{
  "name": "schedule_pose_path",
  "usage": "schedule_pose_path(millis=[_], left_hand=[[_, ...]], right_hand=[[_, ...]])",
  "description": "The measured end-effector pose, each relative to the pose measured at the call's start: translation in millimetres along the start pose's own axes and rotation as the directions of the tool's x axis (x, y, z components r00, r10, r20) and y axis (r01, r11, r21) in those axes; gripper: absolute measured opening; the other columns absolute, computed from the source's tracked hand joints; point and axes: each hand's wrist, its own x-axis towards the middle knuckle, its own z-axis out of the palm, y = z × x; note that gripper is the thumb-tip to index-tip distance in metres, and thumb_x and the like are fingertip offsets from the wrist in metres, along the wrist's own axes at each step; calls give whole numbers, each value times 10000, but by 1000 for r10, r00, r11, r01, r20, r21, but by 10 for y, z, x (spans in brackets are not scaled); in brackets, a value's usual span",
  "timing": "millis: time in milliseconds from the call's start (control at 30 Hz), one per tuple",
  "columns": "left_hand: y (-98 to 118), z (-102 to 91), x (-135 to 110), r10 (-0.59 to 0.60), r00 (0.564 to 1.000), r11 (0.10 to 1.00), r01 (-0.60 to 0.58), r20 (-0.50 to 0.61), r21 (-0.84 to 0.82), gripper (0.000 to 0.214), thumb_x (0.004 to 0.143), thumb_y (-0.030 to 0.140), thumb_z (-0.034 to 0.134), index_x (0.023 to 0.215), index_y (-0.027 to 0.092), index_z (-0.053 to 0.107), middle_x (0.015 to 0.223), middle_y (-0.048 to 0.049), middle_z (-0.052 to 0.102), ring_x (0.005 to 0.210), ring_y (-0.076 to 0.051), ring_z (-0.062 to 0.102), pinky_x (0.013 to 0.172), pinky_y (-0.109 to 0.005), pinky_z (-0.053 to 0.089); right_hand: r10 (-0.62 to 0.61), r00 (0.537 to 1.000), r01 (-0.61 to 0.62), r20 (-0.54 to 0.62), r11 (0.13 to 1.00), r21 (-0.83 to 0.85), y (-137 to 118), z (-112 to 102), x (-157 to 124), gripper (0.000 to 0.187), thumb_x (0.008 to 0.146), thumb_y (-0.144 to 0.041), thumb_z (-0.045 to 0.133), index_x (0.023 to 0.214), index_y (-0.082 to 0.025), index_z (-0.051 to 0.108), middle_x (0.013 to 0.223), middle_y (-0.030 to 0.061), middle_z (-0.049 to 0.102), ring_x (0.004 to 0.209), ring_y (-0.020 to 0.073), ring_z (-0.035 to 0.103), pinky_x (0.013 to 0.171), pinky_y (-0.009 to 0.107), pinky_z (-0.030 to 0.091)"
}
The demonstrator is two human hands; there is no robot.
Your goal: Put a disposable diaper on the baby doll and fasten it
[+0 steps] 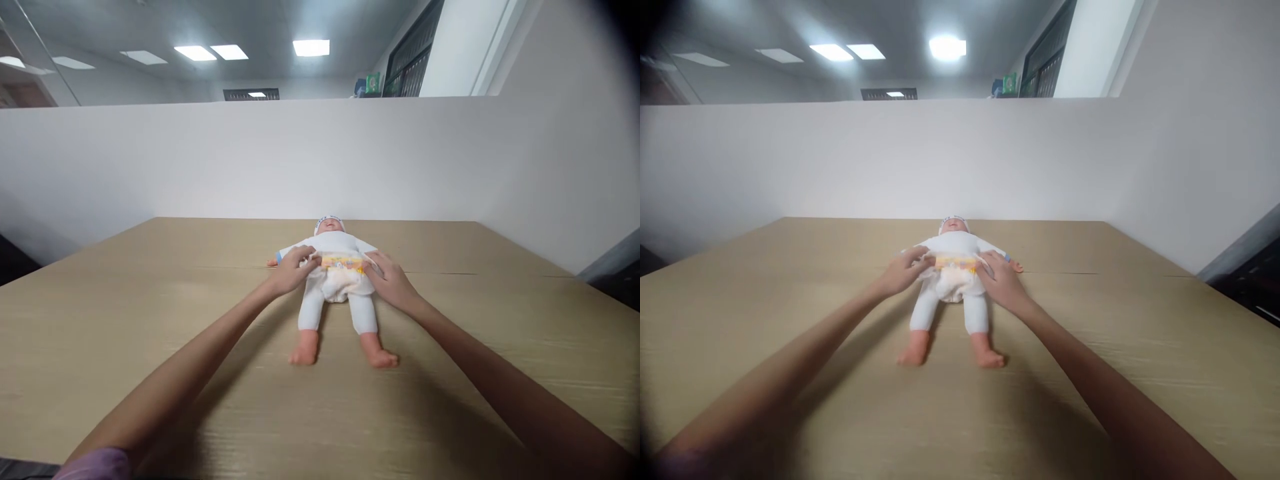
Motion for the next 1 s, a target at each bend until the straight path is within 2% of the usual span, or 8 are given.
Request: schedule_pose_path(millis=[67, 133, 267, 400, 633, 700, 800, 1000], left_hand=[[-123, 48, 262, -93, 995, 984, 85, -42, -153, 244, 964, 436, 574, 865, 213, 586, 887, -9, 605, 905, -215, 550, 870, -332, 452], [-271, 128, 489, -188, 982, 930, 166, -35, -329, 241, 944, 441, 608, 869, 213, 590, 863, -11, 596, 873, -210, 547, 841, -332, 462], [-552, 310, 729, -294, 956, 829, 266, 21, -493, 316, 949, 511, 561, 970, 201, 615, 936, -58, 664, 921, -237, 604, 840, -356, 500], [-678, 391, 648, -350, 933, 742, 332, 85, -582, 391, 920, 538, 546, 1088, 196, 636, 1044, -82, 717, 1019, -250, 643, 902, -357, 522], [-612, 304, 153, -347, 889, 564, 453, 300, -691, 301, 791, 449, 760, 914, 184, 685, 968, -40, 716, 912, -191, 656, 799, -274, 519], [-598, 254, 63, -353, 867, 532, 495, 352, -687, 316, 749, 418, 823, 915, 182, 694, 970, -41, 714, 900, -180, 657, 801, -270, 522], [-593, 143, 6, -382, 839, 532, 542, 388, -650, 387, 717, 423, 871, 973, 179, 715, 1001, -62, 722, 894, -182, 667, 799, -283, 525], [-467, -111, -28, -461, 846, 631, 525, 268, -571, 528, 735, 580, 854, 1086, 210, 715, 1098, -57, 723, 998, -214, 665, 836, -308, 526]], right_hand=[[176, 984, -178, 34, 982, 57, 95, 83, 278, 354, 984, -475, 493, 1103, -222, 710, 1091, 78, 740, 1052, 285, 650, 978, 418, 487], [334, 940, -341, 69, 932, 125, 197, 191, 538, 357, 941, -451, 520, 1123, -219, 722, 1096, 59, 759, 1067, 281, 657, 984, 399, 483], [449, 884, -467, 128, 859, 209, 381, 409, 830, 346, 872, -396, 517, 999, -164, 741, 1069, 87, 774, 1014, 273, 688, 932, 370, 511], [470, 857, -514, 211, 810, 284, 444, 450, 718, 378, 870, -432, 549, 1047, -168, 753, 1134, 79, 786, 1021, 253, 706, 906, 339, 533], [445, 833, -545, 328, 761, 351, 306, 223, 181, 420, 901, -570, 652, 1107, -227, 780, 1183, 43, 795, 1141, 293, 697, 955, 369, 546], [408, 864, -493, 294, 803, 334, 297, 179, 82, 428, 902, -609, 661, 1097, -242, 767, 1162, 40, 798, 1107, 293, 707, 923, 372, 560], [374, 920, -393, 120, 887, 244, 326, 116, -30, 392, 887, -607, 691, 1055, -255, 725, 1109, 49, 799, 1000, 270, 720, 857, 370, 569], [327, 937, -321, -124, 945, 66, 389, -70, -372, 338, 915, -560, 650, 984, -229, 656, 904, 74, 765, 789, 224, 687, 766, 370, 544]])
